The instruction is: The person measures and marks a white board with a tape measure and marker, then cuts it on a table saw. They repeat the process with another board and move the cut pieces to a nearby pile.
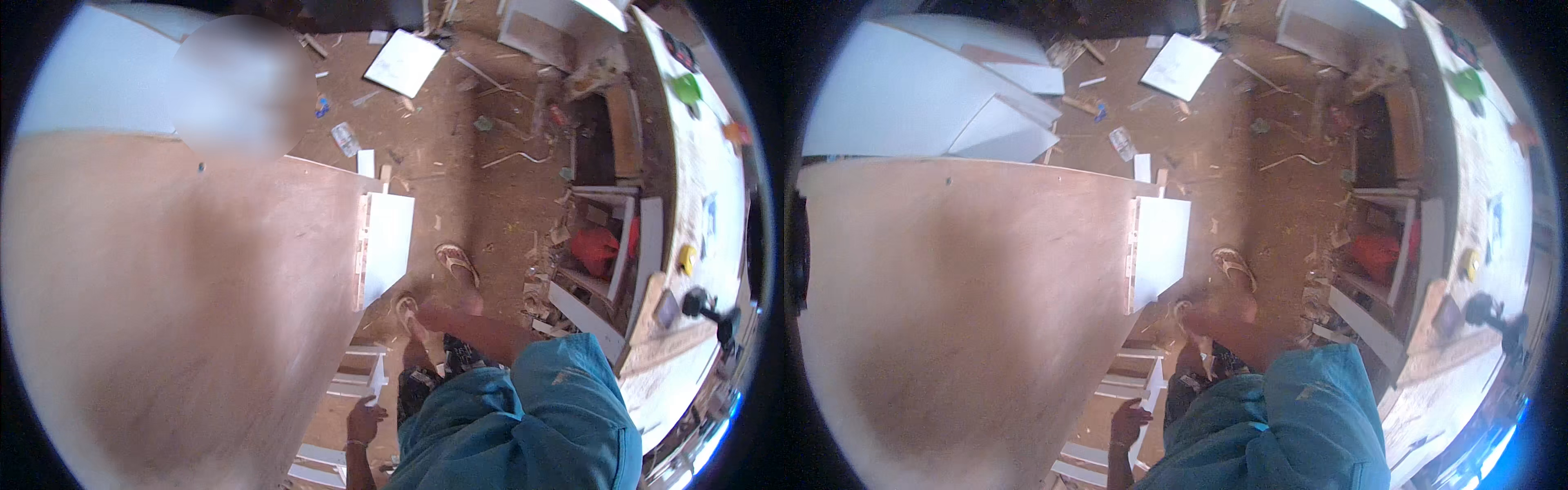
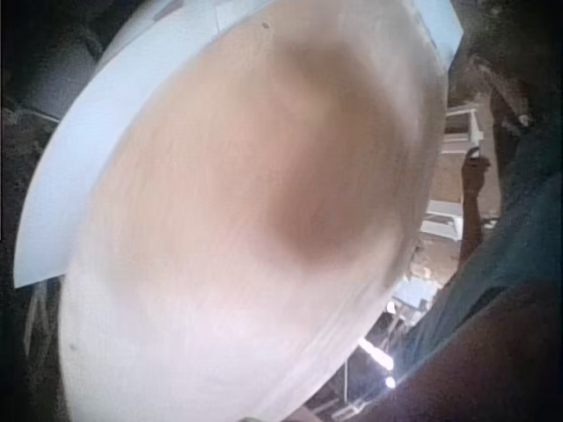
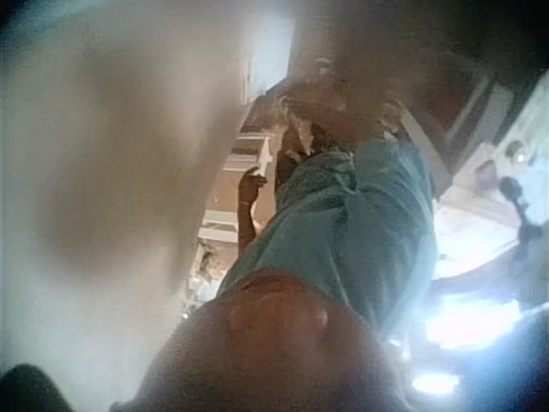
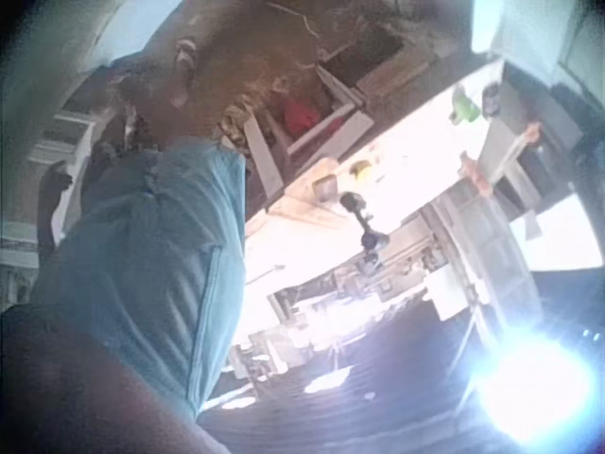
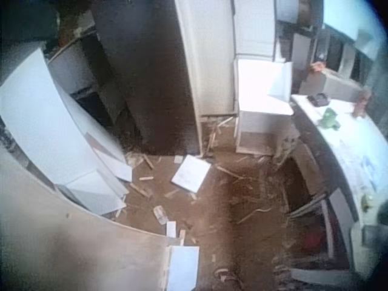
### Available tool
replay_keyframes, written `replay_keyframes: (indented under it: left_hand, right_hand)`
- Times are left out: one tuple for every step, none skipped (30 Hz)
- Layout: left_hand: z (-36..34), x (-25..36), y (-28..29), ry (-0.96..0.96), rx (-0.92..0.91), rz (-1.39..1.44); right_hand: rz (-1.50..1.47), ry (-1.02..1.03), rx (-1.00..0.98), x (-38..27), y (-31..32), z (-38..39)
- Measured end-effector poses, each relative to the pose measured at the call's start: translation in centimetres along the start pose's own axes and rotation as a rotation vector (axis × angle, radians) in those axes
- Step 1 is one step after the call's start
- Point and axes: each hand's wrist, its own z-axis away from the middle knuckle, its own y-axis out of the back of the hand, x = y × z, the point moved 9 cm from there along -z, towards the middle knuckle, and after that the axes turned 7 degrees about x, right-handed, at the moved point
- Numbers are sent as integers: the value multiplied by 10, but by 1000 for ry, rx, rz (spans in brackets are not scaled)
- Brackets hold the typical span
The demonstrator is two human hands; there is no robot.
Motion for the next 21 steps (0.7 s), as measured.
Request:
replay_keyframes:
  left_hand:
    - [-12,19,7,-107,-28,50]
    - [-18,51,8,-128,-2,-84]
    - [-15,88,7,-148,29,-219]
    - [-8,125,-1,-331,24,-371]
    - [2,156,-12,-527,17,-529]
    - [12,171,-27,-602,-64,-531]
    - [25,178,-42,-659,-157,-537]
    - [31,173,-51,-660,-239,-546]
    - [42,169,-63,-652,-335,-554]
    - [55,160,-75,-644,-433,-557]
    - [81,164,-84,-764,-479,-569]
    - [113,176,-96,-894,-535,-567]
    - [146,184,-107,-1023,-595,-540]
    - [155,170,-111,-802,-706,-421]
    - [164,168,-120,-827,-773,-473]
    - [167,159,-128,-838,-844,-535]
    - [191,157,-143,-910,-903,-528]
    - [228,160,-159,-982,-965,-531]
    - [272,159,-171,-1056,-1024,-537]
    - [329,158,-188,-1143,-1022,-408]
    - [385,150,-202,-1214,-1026,-284]
  right_hand:
    - [-5,-135,46,27,8,31]
    - [-15,-237,110,51,23,61]
    - [-34,-324,181,68,41,93]
    - [-44,-413,235,82,53,125]
    - [-67,-479,287,88,60,153]
    - [-41,-603,242,104,50,176]
    - [-11,-721,190,123,37,198]
    - [-77,-751,242,92,54,216]
    - [-146,-788,303,54,79,242]
    - [-221,-828,371,13,104,272]
    - [-235,-807,321,8,62,286]
    - [-250,-779,272,1,20,297]
    - [-169,-733,245,-15,-10,305]
    - [-84,-682,199,-34,-36,316]
    - [-136,-762,303,-43,-36,350]
    - [-194,-807,290,-55,-44,385]
    - [-240,-869,320,-47,-65,418]
    - [-299,-929,361,-39,-91,449]
    - [-362,-980,408,-34,-119,474]
    - [-408,-1055,519,-26,-139,502]
    - [-464,-1133,630,-22,-168,532]
